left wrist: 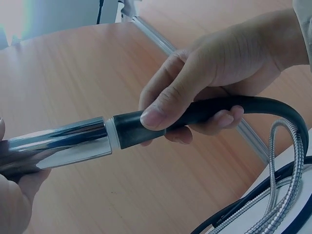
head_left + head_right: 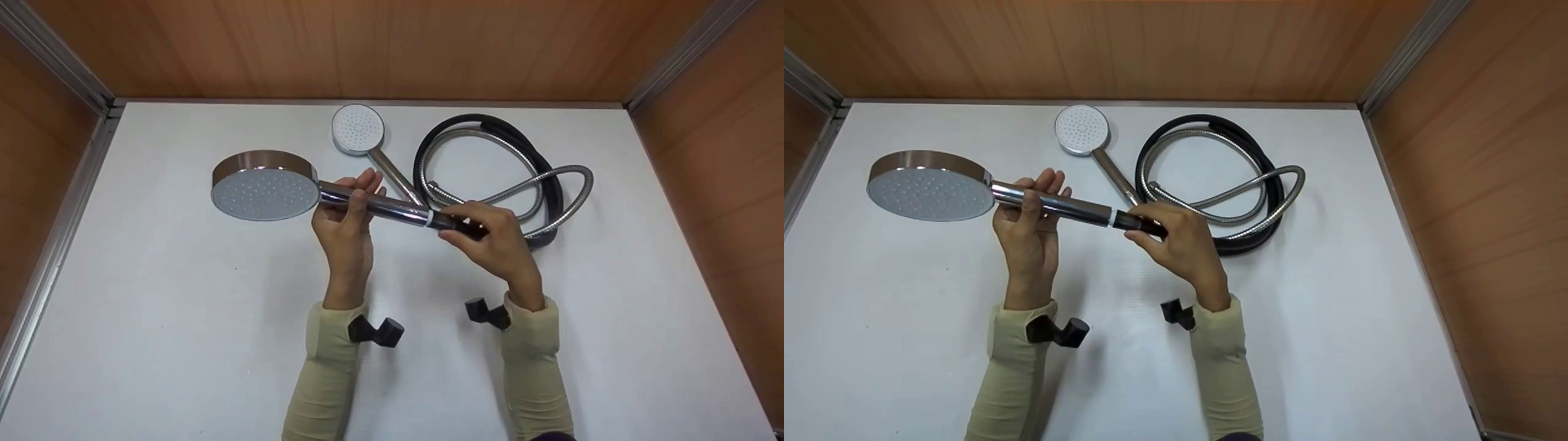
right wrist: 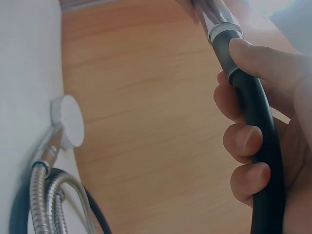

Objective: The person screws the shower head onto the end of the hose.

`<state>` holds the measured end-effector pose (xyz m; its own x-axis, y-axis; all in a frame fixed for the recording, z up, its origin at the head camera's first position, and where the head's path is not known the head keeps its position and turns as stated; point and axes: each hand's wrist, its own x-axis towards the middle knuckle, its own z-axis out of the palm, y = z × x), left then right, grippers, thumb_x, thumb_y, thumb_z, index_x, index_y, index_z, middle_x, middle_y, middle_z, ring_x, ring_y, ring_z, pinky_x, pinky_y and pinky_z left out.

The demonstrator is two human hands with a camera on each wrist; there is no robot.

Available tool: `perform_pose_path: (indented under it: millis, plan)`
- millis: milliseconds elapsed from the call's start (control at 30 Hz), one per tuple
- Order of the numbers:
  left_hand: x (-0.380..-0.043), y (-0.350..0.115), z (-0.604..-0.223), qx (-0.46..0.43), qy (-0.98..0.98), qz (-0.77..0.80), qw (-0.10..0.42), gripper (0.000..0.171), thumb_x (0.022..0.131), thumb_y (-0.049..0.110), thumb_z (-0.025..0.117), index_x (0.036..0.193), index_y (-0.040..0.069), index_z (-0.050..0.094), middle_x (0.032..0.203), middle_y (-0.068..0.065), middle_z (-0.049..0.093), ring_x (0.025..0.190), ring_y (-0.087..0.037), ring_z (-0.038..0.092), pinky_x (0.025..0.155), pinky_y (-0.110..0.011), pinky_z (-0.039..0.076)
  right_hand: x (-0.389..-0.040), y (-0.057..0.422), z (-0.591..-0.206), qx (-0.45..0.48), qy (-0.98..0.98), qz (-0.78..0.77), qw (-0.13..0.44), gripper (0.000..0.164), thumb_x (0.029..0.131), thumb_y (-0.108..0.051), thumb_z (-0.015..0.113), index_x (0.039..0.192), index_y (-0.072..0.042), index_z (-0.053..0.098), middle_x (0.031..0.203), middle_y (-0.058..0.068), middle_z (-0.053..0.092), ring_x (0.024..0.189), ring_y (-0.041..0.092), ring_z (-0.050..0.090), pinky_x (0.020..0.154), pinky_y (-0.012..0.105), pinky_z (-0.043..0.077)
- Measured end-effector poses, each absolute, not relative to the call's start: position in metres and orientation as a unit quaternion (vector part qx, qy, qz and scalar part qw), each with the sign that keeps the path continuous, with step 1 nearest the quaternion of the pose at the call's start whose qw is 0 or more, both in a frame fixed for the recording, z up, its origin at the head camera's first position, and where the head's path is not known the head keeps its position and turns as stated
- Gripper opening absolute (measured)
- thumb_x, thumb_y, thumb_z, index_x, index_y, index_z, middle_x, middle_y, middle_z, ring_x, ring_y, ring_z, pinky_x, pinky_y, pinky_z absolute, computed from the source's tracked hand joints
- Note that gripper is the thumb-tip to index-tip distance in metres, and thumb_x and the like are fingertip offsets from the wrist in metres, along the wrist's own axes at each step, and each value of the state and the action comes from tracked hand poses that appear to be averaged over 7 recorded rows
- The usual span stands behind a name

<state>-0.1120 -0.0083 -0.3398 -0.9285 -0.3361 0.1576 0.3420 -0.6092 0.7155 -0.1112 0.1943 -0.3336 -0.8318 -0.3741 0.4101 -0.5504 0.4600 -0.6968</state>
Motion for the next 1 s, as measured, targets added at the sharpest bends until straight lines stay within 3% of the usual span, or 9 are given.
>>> perform_pose_path:
  millis: [233,433,567,733,1000]
  plan:
    - [-0.110,-0.008,-0.343,-0.030,-0.364,-0.914,0.175,0.043,0.075,0.029,0.079,0.103,0.004,0.057,0.102,-0.005,0.072,0.098,-0.019,0.070,0.097,-0.038,0.053,-0.109,0.195,-0.338,0.269,-0.862,0.413,0.117,0.024,0.081,-0.014,0.075,0.104,-0.007,0.071,0.077,0.005,0.064,0.062,0.010,0.047,0.052,0.019,0.038]
    - [-0.110,-0.008,-0.347,-0.042,-0.348,-0.920,0.175,0.041,0.075,0.026,0.080,0.100,0.004,0.056,0.098,-0.007,0.072,0.092,-0.019,0.071,0.093,-0.035,0.056,-0.108,0.192,-0.344,0.268,-0.865,0.395,0.155,0.033,0.079,-0.017,0.078,0.108,-0.007,0.067,0.088,0.007,0.069,0.068,0.015,0.057,0.058,0.024,0.048]
    - [-0.109,-0.009,-0.349,-0.033,-0.344,-0.922,0.173,0.042,0.074,0.025,0.082,0.099,0.004,0.055,0.097,-0.008,0.071,0.090,-0.019,0.071,0.091,-0.034,0.057,-0.110,0.189,-0.349,0.275,-0.845,0.408,0.209,0.036,0.073,-0.012,0.083,0.104,-0.006,0.066,0.090,0.008,0.070,0.073,0.014,0.062,0.062,0.019,0.052]
    - [-0.109,-0.008,-0.350,-0.023,-0.337,-0.926,0.169,0.045,0.071,0.028,0.083,0.098,0.004,0.056,0.096,-0.007,0.072,0.091,-0.019,0.071,0.090,-0.032,0.058,-0.113,0.187,-0.354,0.297,-0.798,0.453,0.265,0.025,0.071,0.001,0.081,0.093,-0.002,0.069,0.090,0.011,0.071,0.083,0.022,0.068,0.079,0.013,0.053]
    - [-0.109,-0.007,-0.351,-0.008,-0.320,-0.934,0.157,0.046,0.070,0.032,0.081,0.098,0.005,0.056,0.098,-0.007,0.072,0.096,-0.020,0.070,0.092,-0.033,0.057,-0.112,0.190,-0.356,0.322,-0.769,0.481,0.272,0.026,0.068,0.008,0.080,0.090,0.000,0.071,0.088,0.015,0.071,0.082,0.025,0.068,0.082,0.014,0.054]
